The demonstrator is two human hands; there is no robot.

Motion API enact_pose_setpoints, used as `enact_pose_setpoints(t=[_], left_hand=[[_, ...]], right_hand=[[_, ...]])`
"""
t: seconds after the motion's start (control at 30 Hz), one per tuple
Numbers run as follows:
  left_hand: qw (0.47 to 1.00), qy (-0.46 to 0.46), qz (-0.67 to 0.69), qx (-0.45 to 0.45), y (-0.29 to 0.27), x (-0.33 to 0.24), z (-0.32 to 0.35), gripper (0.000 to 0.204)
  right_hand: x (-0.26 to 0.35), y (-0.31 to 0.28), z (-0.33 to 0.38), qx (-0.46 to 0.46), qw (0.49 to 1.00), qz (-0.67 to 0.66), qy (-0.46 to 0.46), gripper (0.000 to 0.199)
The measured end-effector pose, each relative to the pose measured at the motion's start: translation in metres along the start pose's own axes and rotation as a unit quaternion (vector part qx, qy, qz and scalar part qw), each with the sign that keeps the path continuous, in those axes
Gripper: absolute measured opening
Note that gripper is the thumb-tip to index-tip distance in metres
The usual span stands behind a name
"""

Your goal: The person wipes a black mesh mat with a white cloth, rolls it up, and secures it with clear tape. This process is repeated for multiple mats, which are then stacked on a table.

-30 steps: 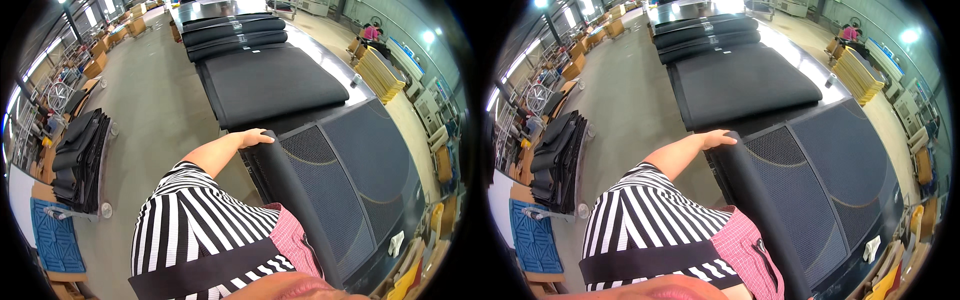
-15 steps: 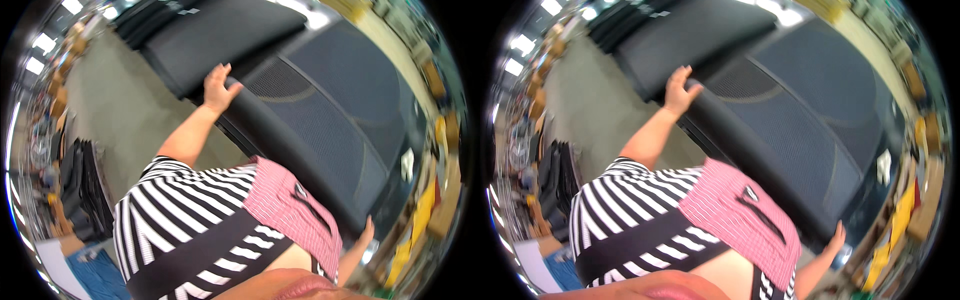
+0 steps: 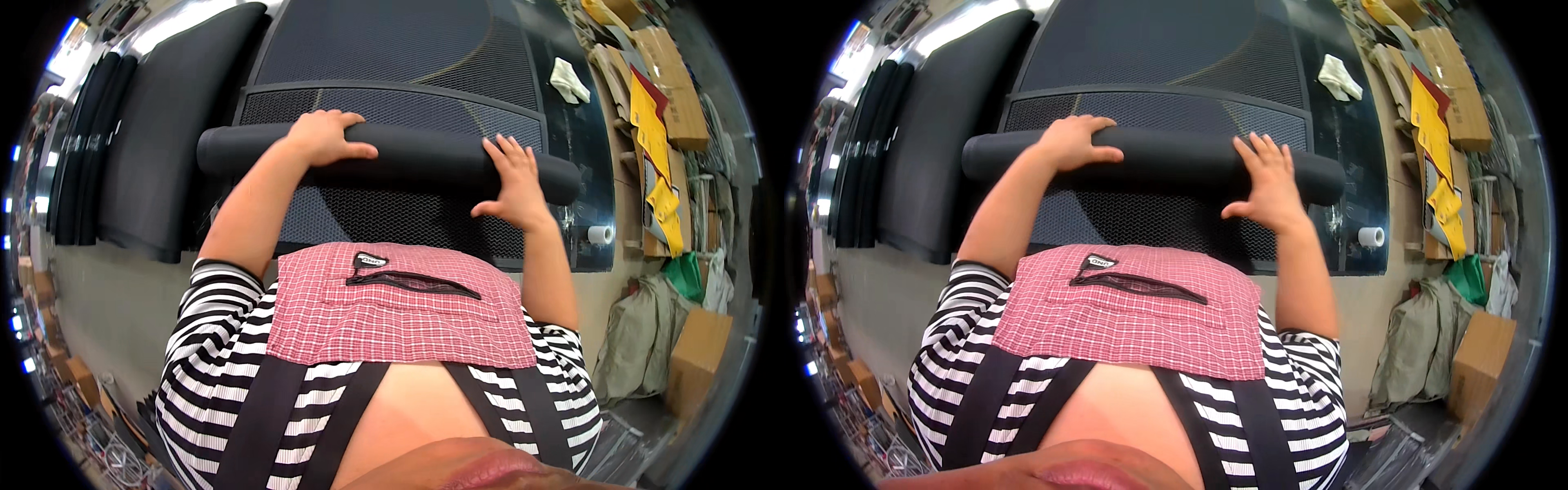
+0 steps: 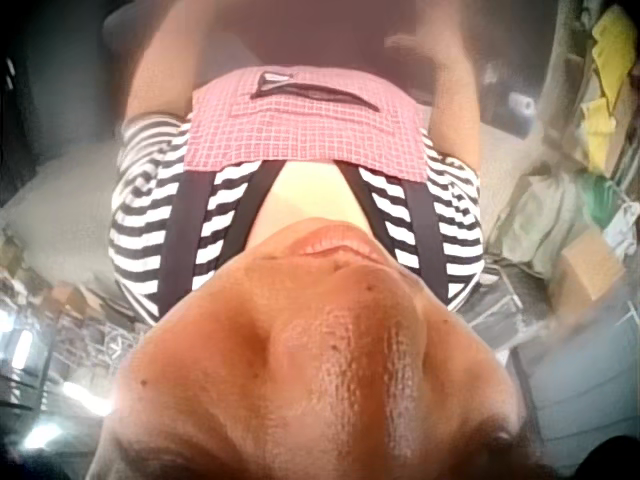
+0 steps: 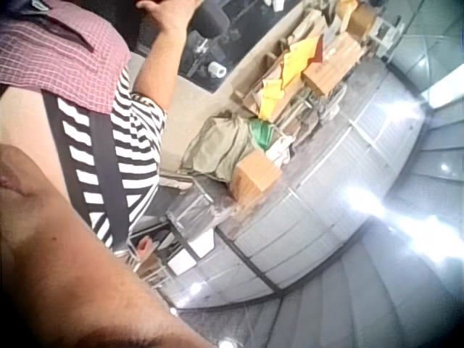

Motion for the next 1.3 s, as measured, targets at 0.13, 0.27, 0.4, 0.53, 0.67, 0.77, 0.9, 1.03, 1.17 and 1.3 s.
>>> enact_pose_setpoints(t=[0.13,0.27,0.4,0.53,0.67,0.77,0.9,1.03,1.17,1.3], left_hand=[[0.992,0.021,0.107,0.068,-0.021,0.015,-0.058,0.077],[0.982,-0.038,0.135,0.125,-0.035,0.011,-0.074,0.057],[0.989,0.036,0.105,0.098,-0.03,0.005,-0.049,0.062],[0.991,0.113,0.025,-0.068,0.01,-0.006,0.007,0.063],[0.985,0.113,0.067,-0.111,0.044,-0.031,0.05,0.081],[0.984,0.167,-0.008,-0.066,0.055,-0.052,0.068,0.095],[0.982,0.169,0.004,-0.087,0.057,-0.054,0.065,0.083],[0.985,0.151,0.057,-0.066,0.04,-0.04,0.076,0.075],[0.985,0.133,0.072,-0.084,0.042,-0.047,0.073,0.075],[0.989,0.107,0.059,-0.083,0.036,-0.05,0.072,0.077]], right_hand=[[-0.023,0.018,-0.037,0.054,0.997,0.029,0.044,0.114],[-0.04,0.009,-0.068,0.133,0.991,0.005,0.026,0.109],[-0.034,0.016,-0.039,0.049,0.998,0.025,-0.025,0.097],[0.011,0.029,0.037,-0.075,0.994,0.077,-0.017,0.09],[0.042,0.008,0.073,-0.153,0.987,-0.054,0.016,0.044],[-0.006,-0.03,0.06,-0.18,0.967,-0.181,0.021,0.018],[-0.17,-0.039,0.022,-0.218,0.901,-0.255,0.275,0.019],[-0.298,0.005,-0.015,-0.069,0.937,-0.053,0.339,0.026],[-0.373,0.057,-0.076,-0.079,0.951,0.171,0.246,0.04],[-0.408,0.102,-0.109,-0.091,0.96,0.226,0.136,0.038]])
Point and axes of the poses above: each hand's wrist, its own z-axis away from the middle knuckle, its own y-axis out of the palm, x = y × z, the point moved 1 cm from there along -z, towards the middle knuckle, and after that the axes turned 8 degrees about -y, right-handed, at the moved point
